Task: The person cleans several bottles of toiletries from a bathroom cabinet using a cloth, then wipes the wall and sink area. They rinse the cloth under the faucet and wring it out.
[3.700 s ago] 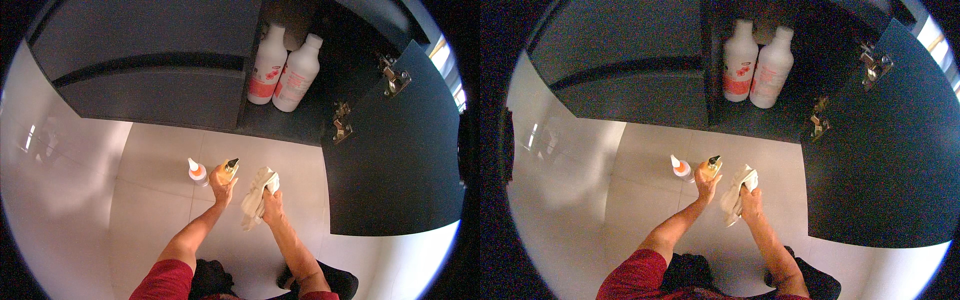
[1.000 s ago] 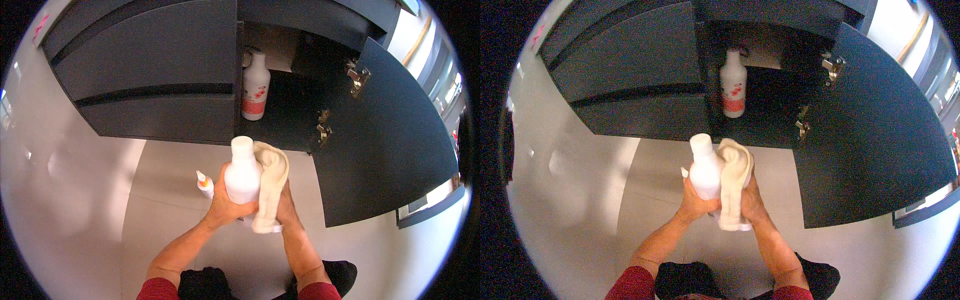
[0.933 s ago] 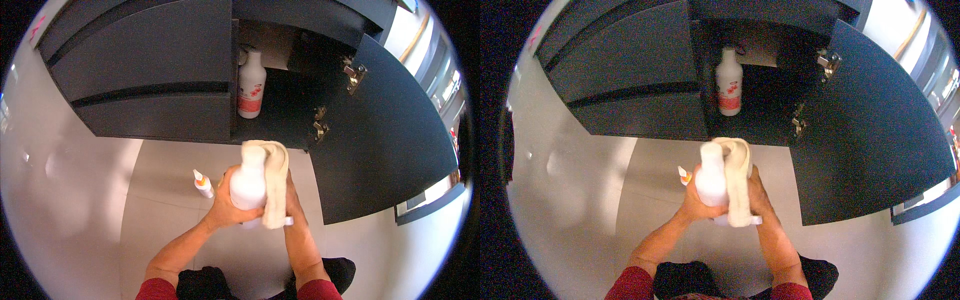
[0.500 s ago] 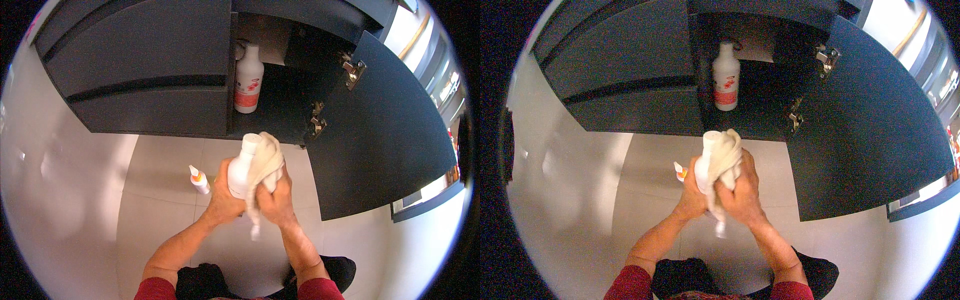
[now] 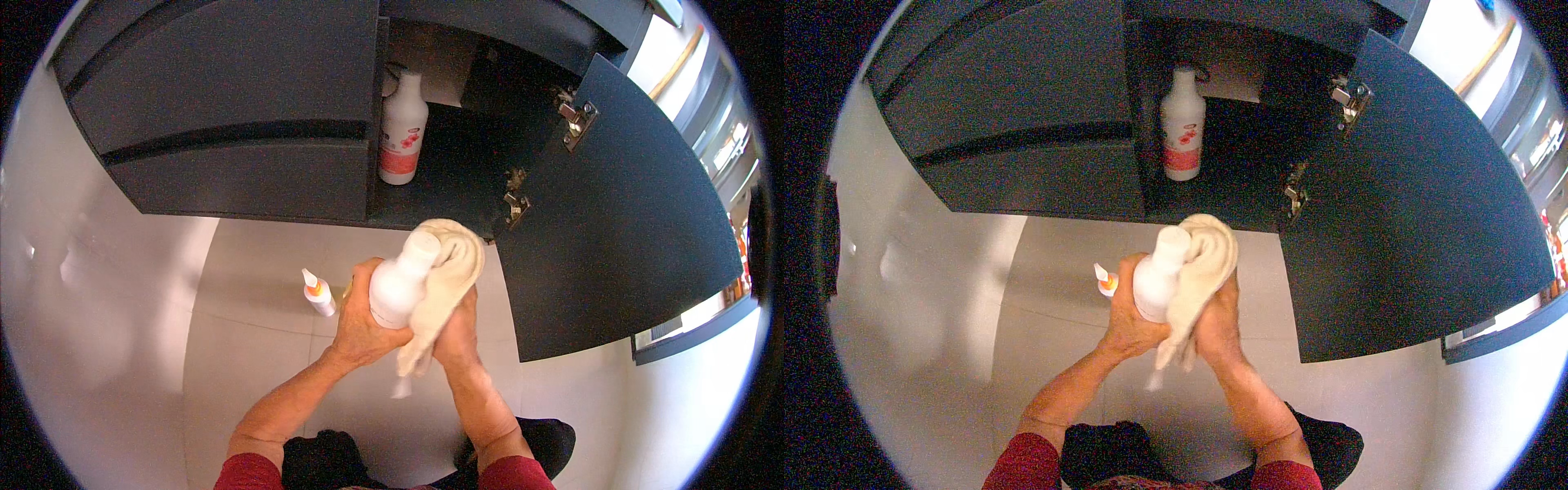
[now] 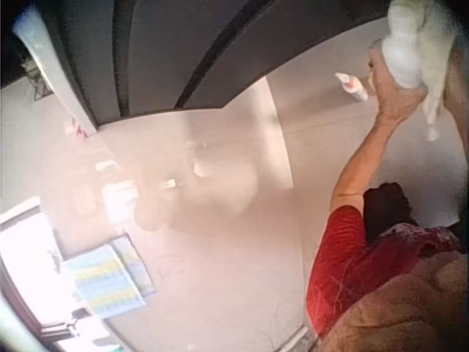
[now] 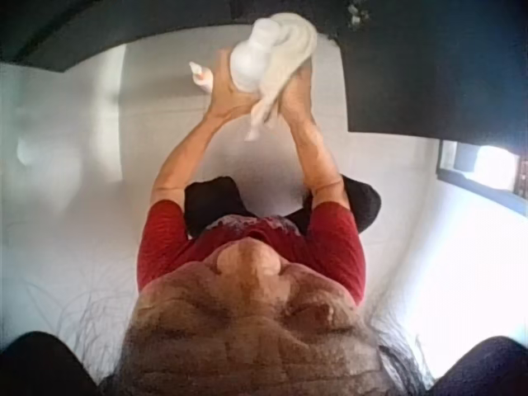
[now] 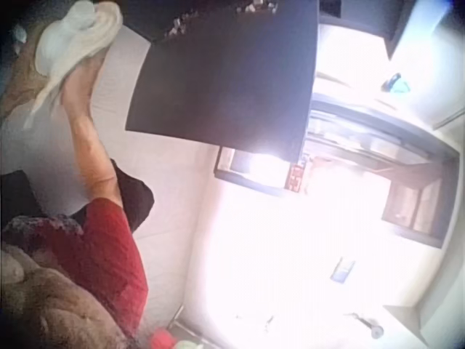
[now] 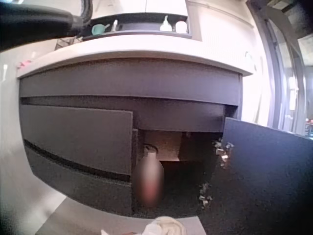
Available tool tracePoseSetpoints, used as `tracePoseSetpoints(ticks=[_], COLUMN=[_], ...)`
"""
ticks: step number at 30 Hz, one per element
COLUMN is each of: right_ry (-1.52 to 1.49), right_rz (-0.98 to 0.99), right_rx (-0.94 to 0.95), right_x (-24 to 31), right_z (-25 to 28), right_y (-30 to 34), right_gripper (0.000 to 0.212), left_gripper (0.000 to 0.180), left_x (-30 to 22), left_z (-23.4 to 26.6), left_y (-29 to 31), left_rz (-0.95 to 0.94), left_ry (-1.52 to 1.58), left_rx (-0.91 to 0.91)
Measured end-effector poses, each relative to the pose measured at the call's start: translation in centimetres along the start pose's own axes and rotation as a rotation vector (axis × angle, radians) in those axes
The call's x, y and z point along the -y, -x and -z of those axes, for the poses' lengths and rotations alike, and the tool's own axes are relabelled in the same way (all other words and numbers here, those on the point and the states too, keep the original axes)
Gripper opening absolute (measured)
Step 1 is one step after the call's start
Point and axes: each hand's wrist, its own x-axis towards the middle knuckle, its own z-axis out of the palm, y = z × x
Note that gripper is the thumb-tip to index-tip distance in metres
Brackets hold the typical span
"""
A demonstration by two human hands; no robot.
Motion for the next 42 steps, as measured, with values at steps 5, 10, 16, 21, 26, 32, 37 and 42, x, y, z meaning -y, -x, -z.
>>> tracePoseSetpoints(ticks=[5, 10, 16, 21, 26, 32, 37, 42], right_ry=[-0.266, -0.053, -0.086, -0.655, -0.16, 0.438, 0.235, 0.501], right_rz=[0.085, -0.006, -0.252, -0.187, 0.103, 0.565, 0.34, 0.267], right_rx=[0.146, 0.348, 0.051, 0.12, 0.026, 0.074, 0.211, 0.197], right_x=[1.4, 3.3, 2.3, -3.4, -2.5, -3.8, -7.4, -8.0], right_z=[2.2, 3.6, 3.9, 6.3, 2.9, -0.1, -0.5, 0.0], right_y=[-0.8, -1.6, -1.3, -3.4, -2.9, 0.4, 2.3, 2.0], right_gripper=[0.031, 0.028, 0.038, 0.034, 0.039, 0.048, 0.045, 0.045], left_gripper=[0.079, 0.083, 0.082, 0.084, 0.077, 0.071, 0.074, 0.075], left_x=[0.9, 1.1, 2.5, 1.0, 1.5, 1.1, 1.8, 1.4], left_z=[-0.7, -0.7, -0.3, -0.5, 0.1, 1.2, 2.8, 3.3], left_y=[0.4, 0.6, 0.7, 0.6, 0.1, -1.6, -1.4, -1.1], left_rz=[0.068, 0.029, 0.009, 0.115, 0.134, 0.2, 0.2, 0.168], left_ry=[0.111, 0.078, -0.015, 0.255, 0.29, 0.348, 0.488, 0.487], left_rx=[0.197, 0.3, 0.492, 0.472, 0.315, 0.049, -0.064, -0.139])
